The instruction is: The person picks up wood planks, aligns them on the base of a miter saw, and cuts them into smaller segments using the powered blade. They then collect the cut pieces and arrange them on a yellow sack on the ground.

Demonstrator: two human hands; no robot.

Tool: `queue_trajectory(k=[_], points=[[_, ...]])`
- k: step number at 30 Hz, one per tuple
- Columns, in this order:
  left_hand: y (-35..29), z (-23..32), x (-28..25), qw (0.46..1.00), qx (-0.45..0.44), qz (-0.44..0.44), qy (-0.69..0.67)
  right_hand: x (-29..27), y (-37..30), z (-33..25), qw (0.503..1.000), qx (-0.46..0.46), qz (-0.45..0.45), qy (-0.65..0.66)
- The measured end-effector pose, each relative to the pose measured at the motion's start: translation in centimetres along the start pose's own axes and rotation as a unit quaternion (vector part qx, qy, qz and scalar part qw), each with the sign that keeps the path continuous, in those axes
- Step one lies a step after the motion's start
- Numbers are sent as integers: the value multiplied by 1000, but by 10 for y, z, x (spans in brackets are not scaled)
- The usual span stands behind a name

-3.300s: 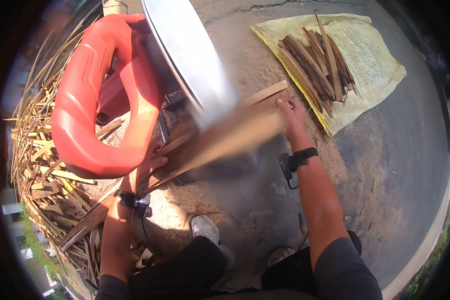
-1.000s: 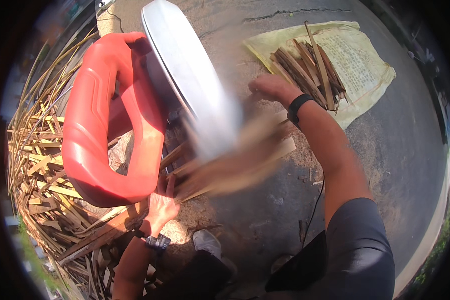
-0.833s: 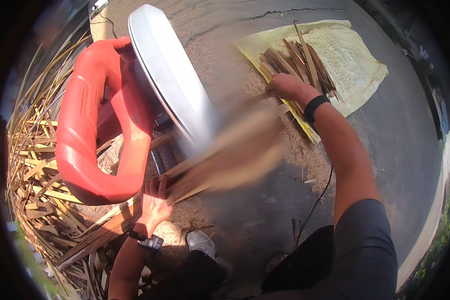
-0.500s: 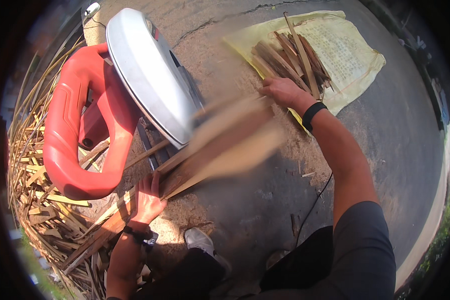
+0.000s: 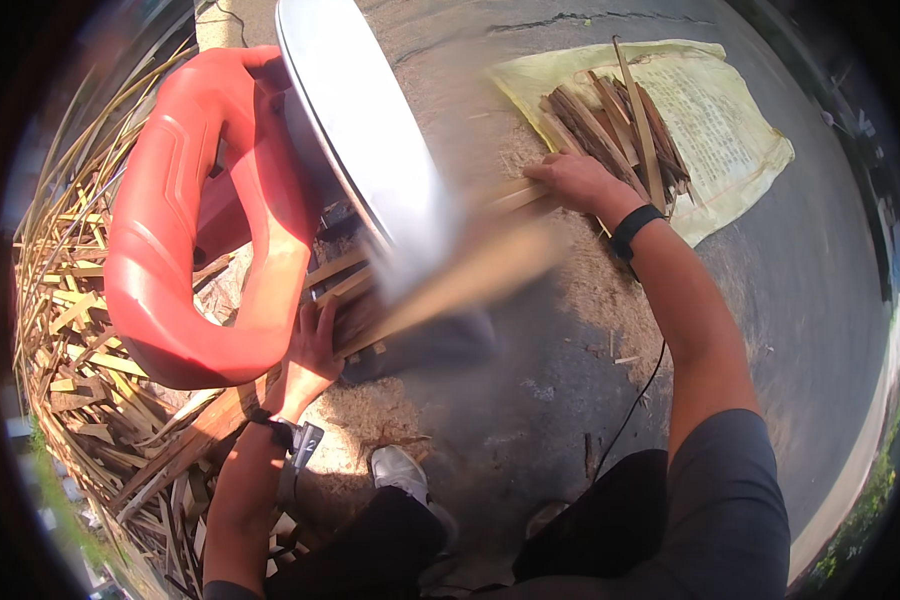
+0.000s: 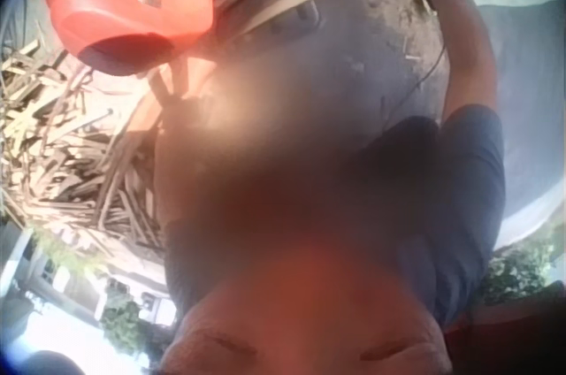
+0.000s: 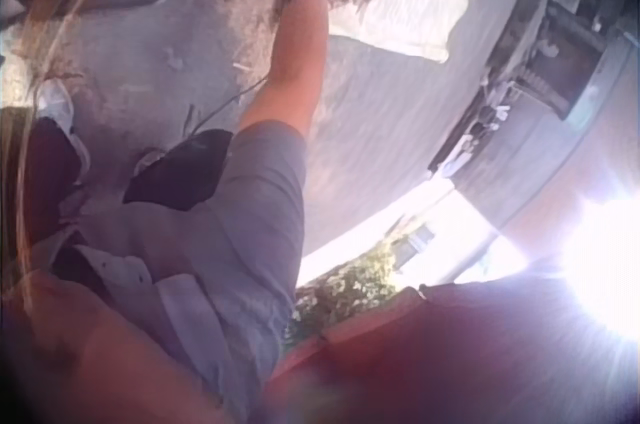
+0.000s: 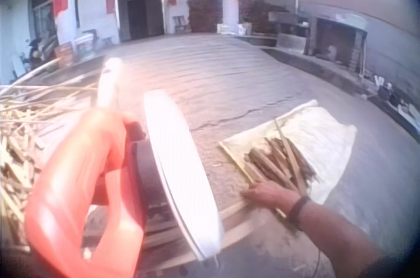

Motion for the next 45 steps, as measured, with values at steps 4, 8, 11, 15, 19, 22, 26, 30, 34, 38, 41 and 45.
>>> queue_trajectory(k=[4, 8, 11, 15, 19, 22, 26, 30, 34, 38, 41, 45], points=[[8, 6, 3, 998, -20, -64, -21, -7, -3, 8, 1000, 24, -18, 0], [37, 32, 10, 995, -8, -93, -27, -5, -15, 35, 1000, 21, 4, -11], [46, 42, 22, 997, 4, -70, -37, 0, -26, 53, 998, 51, 5, -30], [26, 31, 9, 997, -24, -68, 15, 4, -14, 37, 996, 74, 37, -27], [-10, 7, -5, 996, -56, -65, -6, -2, -16, 20, 993, 91, 12, -69], [-27, -9, -5, 998, -50, -9, -35, 4, -12, 18, 995, 80, -9, -61], [-28, 3, -24, 990, 52, 121, 55, 5, -20, 19, 993, 105, -10, -58], [-35, 1, -29, 977, 104, 160, 90, 6, -19, 9, 989, 125, -37, -66], [-7, -11, -11, 996, -81, -7, -34, 5, -20, 25, 983, 164, 12, -80], [2, -39, 10, 991, -111, -4, -81, -13, 8, 13, 973, 206, -2, -109], [6, -45, 12, 989, -125, -17, -74, -17, 25, 12, 971, 212, -16, -113], [10, -47, 16, 988, -132, -24, -76, -13, 31, 8, 976, 181, 8, -117]])
Point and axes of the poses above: each hand's wrist, its own y-axis towards the middle knuckle, its own x-axis out of the palm, z = x × y, the point moved 6 cm from there along y, towards the middle knuckle, and after that the axes turned 5 degrees about x, right-handed, at the moved point
